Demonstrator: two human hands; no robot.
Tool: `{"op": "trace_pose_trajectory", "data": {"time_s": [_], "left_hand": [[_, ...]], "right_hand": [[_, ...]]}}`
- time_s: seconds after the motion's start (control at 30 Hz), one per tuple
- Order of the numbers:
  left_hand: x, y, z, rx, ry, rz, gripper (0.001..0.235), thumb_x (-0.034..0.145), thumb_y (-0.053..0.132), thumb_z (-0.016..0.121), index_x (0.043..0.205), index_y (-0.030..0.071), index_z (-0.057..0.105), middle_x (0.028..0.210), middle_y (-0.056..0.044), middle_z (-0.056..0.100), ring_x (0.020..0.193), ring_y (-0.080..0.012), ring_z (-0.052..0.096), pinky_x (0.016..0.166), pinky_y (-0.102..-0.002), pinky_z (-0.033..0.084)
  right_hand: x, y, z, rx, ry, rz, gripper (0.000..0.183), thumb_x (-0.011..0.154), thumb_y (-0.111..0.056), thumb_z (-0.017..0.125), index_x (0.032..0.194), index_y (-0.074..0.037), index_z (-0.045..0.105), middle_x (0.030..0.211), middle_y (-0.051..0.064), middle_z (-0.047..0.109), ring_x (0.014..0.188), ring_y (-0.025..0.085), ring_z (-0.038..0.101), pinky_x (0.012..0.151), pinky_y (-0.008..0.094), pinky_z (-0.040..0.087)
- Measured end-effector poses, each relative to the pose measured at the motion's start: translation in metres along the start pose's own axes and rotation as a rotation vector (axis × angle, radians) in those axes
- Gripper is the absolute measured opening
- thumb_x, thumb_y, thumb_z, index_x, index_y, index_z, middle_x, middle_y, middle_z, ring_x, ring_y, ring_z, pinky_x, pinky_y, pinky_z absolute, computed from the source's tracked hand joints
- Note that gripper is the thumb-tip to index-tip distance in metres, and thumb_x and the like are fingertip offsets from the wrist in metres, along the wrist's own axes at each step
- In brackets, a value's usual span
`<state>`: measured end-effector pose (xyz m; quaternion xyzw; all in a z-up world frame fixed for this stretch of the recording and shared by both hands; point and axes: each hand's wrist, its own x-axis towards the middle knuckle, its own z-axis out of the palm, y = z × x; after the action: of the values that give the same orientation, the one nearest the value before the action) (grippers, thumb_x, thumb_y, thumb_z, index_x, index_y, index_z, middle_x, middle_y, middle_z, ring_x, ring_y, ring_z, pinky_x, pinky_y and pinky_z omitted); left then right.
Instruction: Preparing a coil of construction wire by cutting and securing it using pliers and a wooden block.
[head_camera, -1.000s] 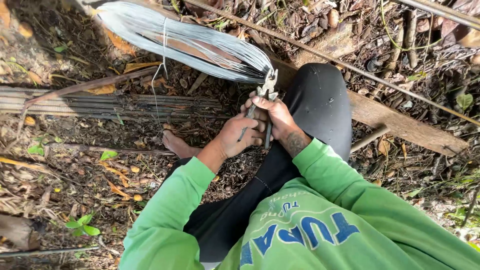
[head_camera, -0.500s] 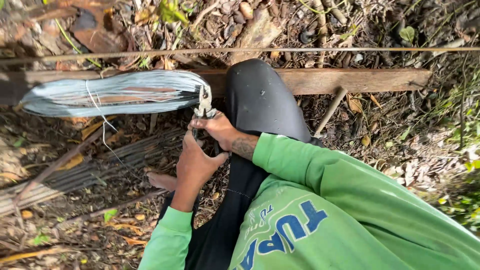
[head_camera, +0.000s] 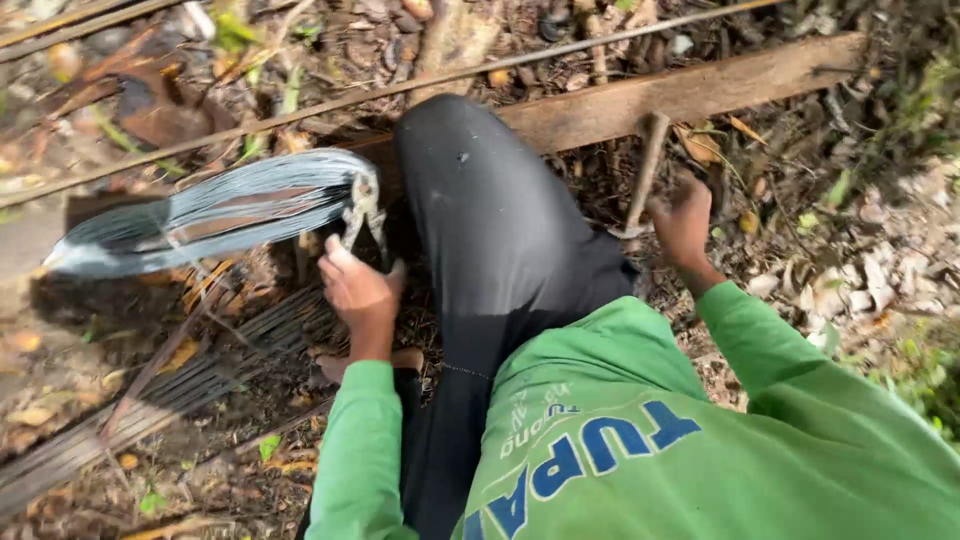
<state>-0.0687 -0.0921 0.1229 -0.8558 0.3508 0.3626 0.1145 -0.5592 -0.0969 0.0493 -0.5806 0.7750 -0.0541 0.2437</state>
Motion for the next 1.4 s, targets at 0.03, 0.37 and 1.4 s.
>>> {"op": "trace_pose_trajectory", "data": {"time_s": [0.03, 0.37, 1.4], "left_hand": [[0.009, -0.003, 0.009, 0.0, 0.027, -0.023, 0.108, 0.074, 0.032, 0.09, 0.153, 0.008, 0.021, 0.139, -0.029, 0.043, 0.124, -0.0491, 0.051, 0.107, -0.057, 0.041], [0.012, -0.037, 0.062, -0.288, 0.246, 0.194, 0.094, 0.068, 0.017, 0.09, 0.141, 0.003, 0.032, 0.129, -0.027, 0.047, 0.125, -0.0471, 0.045, 0.109, -0.058, 0.036], [0.01, 0.065, 0.122, -1.109, 0.227, -0.294, 0.099, 0.066, 0.044, 0.091, 0.139, -0.002, 0.044, 0.123, -0.022, 0.059, 0.11, -0.0373, 0.062, 0.093, -0.044, 0.05]], "right_hand": [[-0.015, 0.035, 0.031, 0.023, -0.011, -0.024, 0.055, 0.087, -0.018, 0.079, 0.13, 0.008, 0.057, 0.112, 0.022, 0.058, 0.098, 0.037, 0.061, 0.084, 0.045, 0.051], [0.021, -0.016, 0.031, -0.011, -0.296, -0.387, 0.024, 0.108, -0.019, 0.066, 0.114, 0.0, 0.054, 0.1, 0.019, 0.066, 0.083, 0.027, 0.064, 0.067, 0.036, 0.055], [0.089, -0.504, 0.108, -1.518, -0.901, -1.661, 0.054, 0.108, -0.026, 0.045, 0.159, -0.028, 0.028, 0.065, 0.006, 0.058, 0.054, 0.017, 0.062, 0.051, 0.033, 0.055]]}}
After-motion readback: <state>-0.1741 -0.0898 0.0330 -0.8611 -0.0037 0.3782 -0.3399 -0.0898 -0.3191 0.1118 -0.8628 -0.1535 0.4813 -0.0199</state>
